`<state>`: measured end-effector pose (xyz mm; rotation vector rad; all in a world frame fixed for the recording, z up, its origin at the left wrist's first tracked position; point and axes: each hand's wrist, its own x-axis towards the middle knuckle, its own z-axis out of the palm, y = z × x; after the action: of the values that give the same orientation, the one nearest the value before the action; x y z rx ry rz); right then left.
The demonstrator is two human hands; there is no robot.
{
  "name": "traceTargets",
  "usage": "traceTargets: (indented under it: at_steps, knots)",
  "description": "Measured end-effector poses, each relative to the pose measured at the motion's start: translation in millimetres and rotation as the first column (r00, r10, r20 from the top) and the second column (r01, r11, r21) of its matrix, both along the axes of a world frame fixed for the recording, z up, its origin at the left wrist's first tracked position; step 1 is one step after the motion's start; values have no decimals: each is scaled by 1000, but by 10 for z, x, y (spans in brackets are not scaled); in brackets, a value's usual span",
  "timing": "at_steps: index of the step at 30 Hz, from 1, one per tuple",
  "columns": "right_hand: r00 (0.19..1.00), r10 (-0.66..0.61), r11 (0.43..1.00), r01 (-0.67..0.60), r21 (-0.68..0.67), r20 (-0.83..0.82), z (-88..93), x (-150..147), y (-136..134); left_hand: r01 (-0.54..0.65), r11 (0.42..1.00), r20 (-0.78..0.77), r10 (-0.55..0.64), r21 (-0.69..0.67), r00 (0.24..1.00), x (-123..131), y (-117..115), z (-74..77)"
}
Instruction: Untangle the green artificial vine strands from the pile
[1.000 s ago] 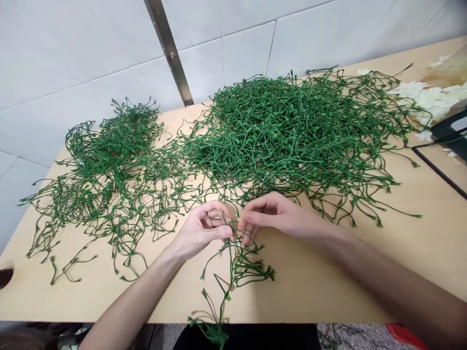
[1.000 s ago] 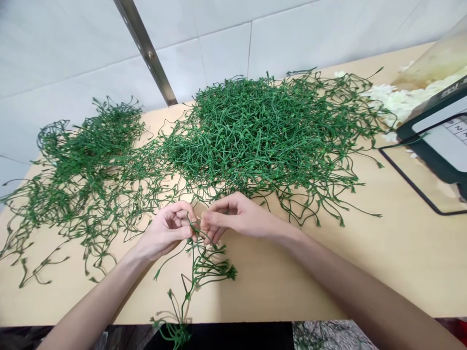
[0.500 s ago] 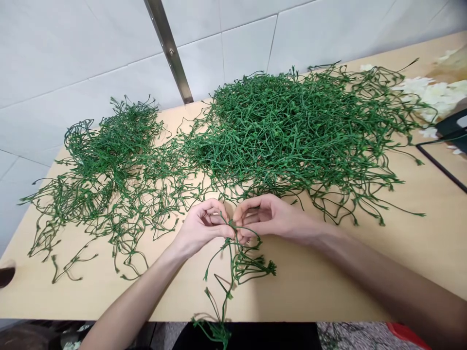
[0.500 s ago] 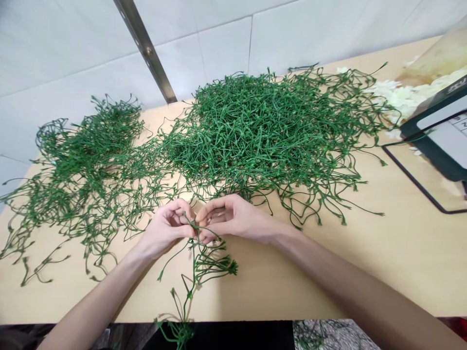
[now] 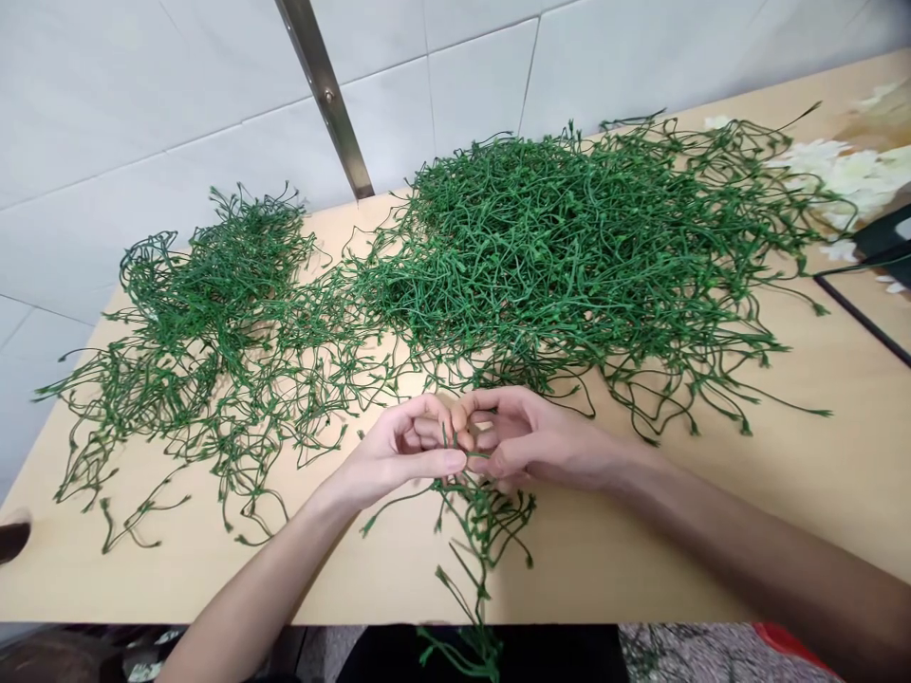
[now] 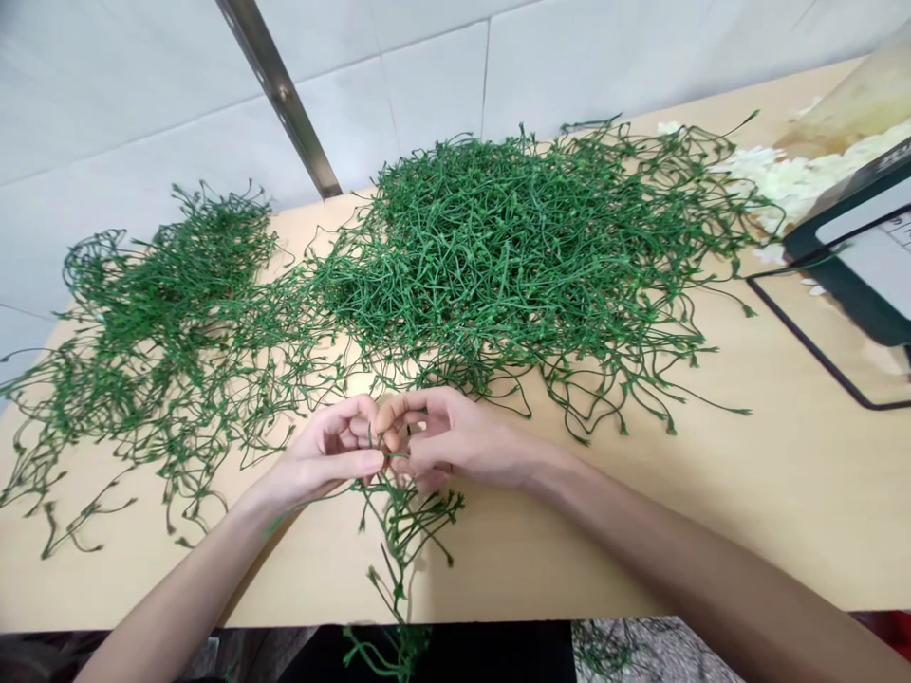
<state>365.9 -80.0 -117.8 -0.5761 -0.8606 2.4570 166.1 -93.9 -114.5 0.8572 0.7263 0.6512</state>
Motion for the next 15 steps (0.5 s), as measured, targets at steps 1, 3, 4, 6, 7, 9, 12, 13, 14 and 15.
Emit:
traceTargets:
  at_steps: [1,3,4,6,7,9,12,13,14,15]
  knots:
    - [1000,8,1000,-8,-27,-13,10,10,2,4,1000,-4,-4,-12,1000,-3,0,11]
    - [1000,4,999,-5,-44,-18,26,32,14,-7,1000,-17,7,-27,1000,-15,8,17]
    - [1000,-7,1000,7,-20,-1,31,42,23,-19,999,-26,19,-30,999,-21,14,12]
    - [995,-37,995,28,100,88,32,52,39,-43,999,-44,42,-27,998,-32,28,-8]
    - [987,-57,983,29,180,151,26,50,42,-55,998,-54,53,-23,997,-36,33,-20]
    - [956,-127,943,33,331,265,7,40,40,-67,998,-74,66,-19,995,-39,38,-45]
    - [901,-262,845,40,534,346,-21,29,24,-64,998,-107,62,-10,992,-46,33,-75]
    - [887,-305,788,30,615,348,-25,34,21,-59,998,-117,58,-6,991,-49,30,-84]
    - [876,-343,718,10,696,340,-26,43,22,-56,998,-127,55,-3,990,-54,29,-92]
    - [867,-376,637,-15,771,327,-24,57,25,-54,999,-136,53,-1,989,-59,28,-100]
